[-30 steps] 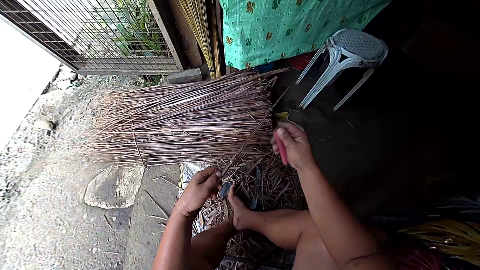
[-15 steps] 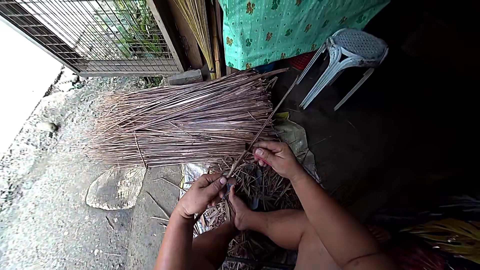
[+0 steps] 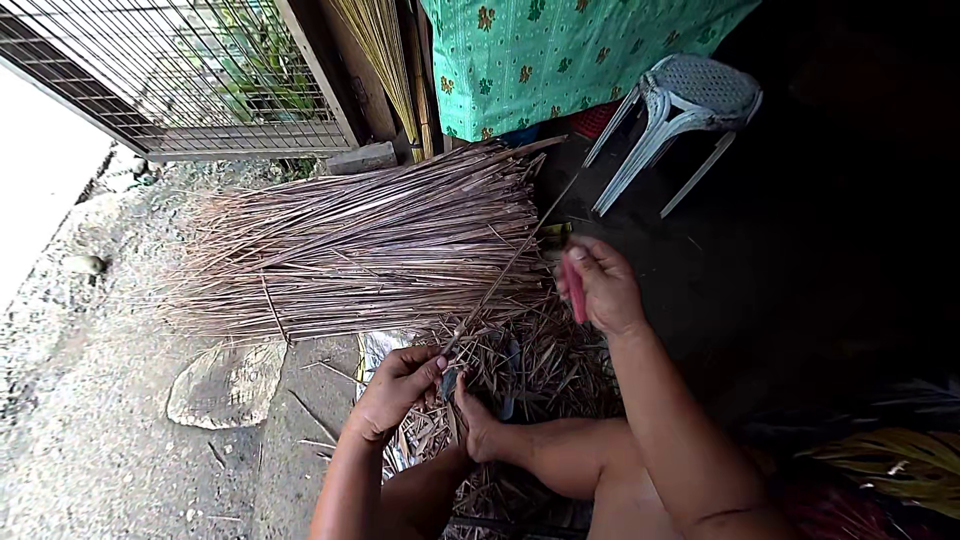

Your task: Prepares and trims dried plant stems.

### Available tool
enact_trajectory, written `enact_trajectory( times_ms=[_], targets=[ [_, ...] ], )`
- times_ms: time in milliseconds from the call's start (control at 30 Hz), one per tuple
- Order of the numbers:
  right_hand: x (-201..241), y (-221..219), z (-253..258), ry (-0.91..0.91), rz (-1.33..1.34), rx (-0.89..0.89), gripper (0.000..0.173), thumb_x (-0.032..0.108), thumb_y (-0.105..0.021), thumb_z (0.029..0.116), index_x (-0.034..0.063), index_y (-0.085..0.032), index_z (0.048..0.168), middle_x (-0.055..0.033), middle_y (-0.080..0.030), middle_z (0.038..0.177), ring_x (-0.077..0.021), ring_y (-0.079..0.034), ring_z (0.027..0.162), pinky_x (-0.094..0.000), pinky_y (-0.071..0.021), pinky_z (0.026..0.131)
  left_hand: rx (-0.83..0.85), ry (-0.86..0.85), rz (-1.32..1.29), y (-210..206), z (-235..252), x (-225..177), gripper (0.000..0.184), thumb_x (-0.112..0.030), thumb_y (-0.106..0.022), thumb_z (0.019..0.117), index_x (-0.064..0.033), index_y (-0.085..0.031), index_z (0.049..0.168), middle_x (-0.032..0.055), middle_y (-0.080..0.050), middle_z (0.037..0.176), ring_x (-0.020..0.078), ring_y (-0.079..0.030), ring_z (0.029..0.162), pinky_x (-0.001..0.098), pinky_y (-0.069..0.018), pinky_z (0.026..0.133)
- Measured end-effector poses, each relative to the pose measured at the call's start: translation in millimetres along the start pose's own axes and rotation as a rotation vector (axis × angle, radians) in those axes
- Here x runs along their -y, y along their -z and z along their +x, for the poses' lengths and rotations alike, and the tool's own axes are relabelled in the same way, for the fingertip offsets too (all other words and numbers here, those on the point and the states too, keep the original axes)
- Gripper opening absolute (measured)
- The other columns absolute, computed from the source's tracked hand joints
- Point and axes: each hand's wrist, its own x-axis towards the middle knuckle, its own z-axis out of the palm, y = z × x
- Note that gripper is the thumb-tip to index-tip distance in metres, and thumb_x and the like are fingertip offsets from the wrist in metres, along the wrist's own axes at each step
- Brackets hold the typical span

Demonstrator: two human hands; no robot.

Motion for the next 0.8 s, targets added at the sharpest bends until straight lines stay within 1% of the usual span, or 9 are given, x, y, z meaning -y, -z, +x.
enact_trajectory(
  times_ms=[67, 100, 133, 200, 300, 433, 500, 633, 800],
  targets=[
    [0, -21, -11, -0.087, -0.068, 0.264, 0.031, 0.020, -0.052, 0.1053, 0.0044, -0.063, 0.129, -0.0084, -0.071, 0.086, -0.0152, -0.065, 0.062, -0.0314, -0.0585, 0.056, -0.031, -0.031, -0.004, -2, 1, 2, 0.022, -0.020, -0.064, 0.1016, -0.0011, -0.072, 0.110, 0.0026, -0.070, 0.077, 0.0095, -0.062, 0.055, 0.0237, -0.0549, 0.050],
    [-2, -33, -15, -0.123, -0.081, 0.378, 0.031, 0.020, -0.054, 0.1046, 0.0019, -0.065, 0.128, -0.0087, -0.071, 0.086, -0.0146, -0.065, 0.062, -0.0304, -0.0580, 0.057, -0.038, -0.043, -0.007, -2, 2, 2, 0.021, -0.019, -0.064, 0.1009, -0.0009, -0.072, 0.109, 0.0029, -0.070, 0.077, 0.0098, -0.063, 0.055, 0.0240, -0.0553, 0.051],
    [-6, -43, -19, -0.145, -0.086, 0.461, 0.029, 0.019, -0.056, 0.1044, 0.0006, -0.066, 0.125, -0.0073, -0.071, 0.085, -0.0124, -0.065, 0.063, -0.0280, -0.0577, 0.058, -0.044, -0.047, -0.010, -3, 1, 2, 0.020, -0.018, -0.065, 0.1004, -0.0009, -0.072, 0.108, 0.0033, -0.070, 0.077, 0.0103, -0.063, 0.055, 0.0243, -0.0555, 0.051],
    [-13, -54, -23, -0.153, -0.097, 0.520, 0.026, 0.019, -0.057, 0.1047, 0.0000, -0.069, 0.119, -0.0042, -0.071, 0.083, -0.0086, -0.064, 0.063, -0.0243, -0.0565, 0.059, -0.051, -0.044, -0.016, -3, 0, 0, 0.020, -0.019, -0.066, 0.0999, -0.0011, -0.072, 0.107, 0.0032, -0.069, 0.075, 0.0099, -0.062, 0.053, 0.0240, -0.0552, 0.050],
    [-17, -51, -19, -0.062, -0.112, 0.448, 0.025, 0.018, -0.058, 0.1042, 0.0013, -0.071, 0.118, -0.0043, -0.071, 0.084, -0.0082, -0.064, 0.063, -0.0239, -0.0564, 0.059, -0.049, -0.047, -0.020, -3, -2, -4, 0.021, -0.020, -0.066, 0.0996, -0.0012, -0.073, 0.106, 0.0022, -0.069, 0.074, 0.0080, -0.060, 0.052, 0.0223, -0.0530, 0.048],
    [-20, -41, -13, 0.068, -0.086, 0.356, 0.023, 0.016, -0.059, 0.1034, 0.0016, -0.071, 0.118, -0.0054, -0.071, 0.084, -0.0102, -0.064, 0.064, -0.0253, -0.0578, 0.059, -0.019, -0.053, -0.032, -3, -3, -4, 0.022, -0.020, -0.066, 0.0999, -0.0006, -0.073, 0.107, 0.0022, -0.068, 0.073, 0.0078, -0.059, 0.051, 0.0220, -0.0522, 0.047],
    [-21, -38, -11, 0.081, -0.084, 0.340, 0.023, 0.015, -0.059, 0.1032, 0.0021, -0.071, 0.118, -0.0058, -0.072, 0.086, -0.0111, -0.065, 0.064, -0.0259, -0.0585, 0.060, -0.003, -0.050, -0.033, -3, -3, -4, 0.022, -0.021, -0.066, 0.0998, -0.0006, -0.073, 0.107, 0.0020, -0.068, 0.072, 0.0075, -0.059, 0.050, 0.0218, -0.0518, 0.047],
    [-17, -29, -6, 0.096, -0.091, 0.283, 0.023, 0.015, -0.058, 0.1035, 0.0013, -0.071, 0.118, -0.0054, -0.070, 0.080, -0.0103, -0.064, 0.061, -0.0259, -0.0580, 0.058, 0.013, -0.037, -0.034, -2, -3, -3, 0.022, -0.022, -0.066, 0.0996, -0.0018, -0.073, 0.106, 0.0015, -0.068, 0.072, 0.0068, -0.058, 0.051, 0.0212, -0.0508, 0.047],
    [-12, -11, 1, 0.072, -0.134, 0.171, 0.026, 0.015, -0.056, 0.1046, 0.0024, -0.069, 0.124, -0.0063, -0.070, 0.084, -0.0114, -0.063, 0.060, -0.0263, -0.0573, 0.055, 0.004, -0.031, -0.031, -3, -2, -3, 0.021, -0.020, -0.068, 0.0980, -0.0018, -0.074, 0.106, 0.0020, -0.068, 0.072, 0.0067, -0.058, 0.051, 0.0208, -0.0507, 0.047]
  ],
)
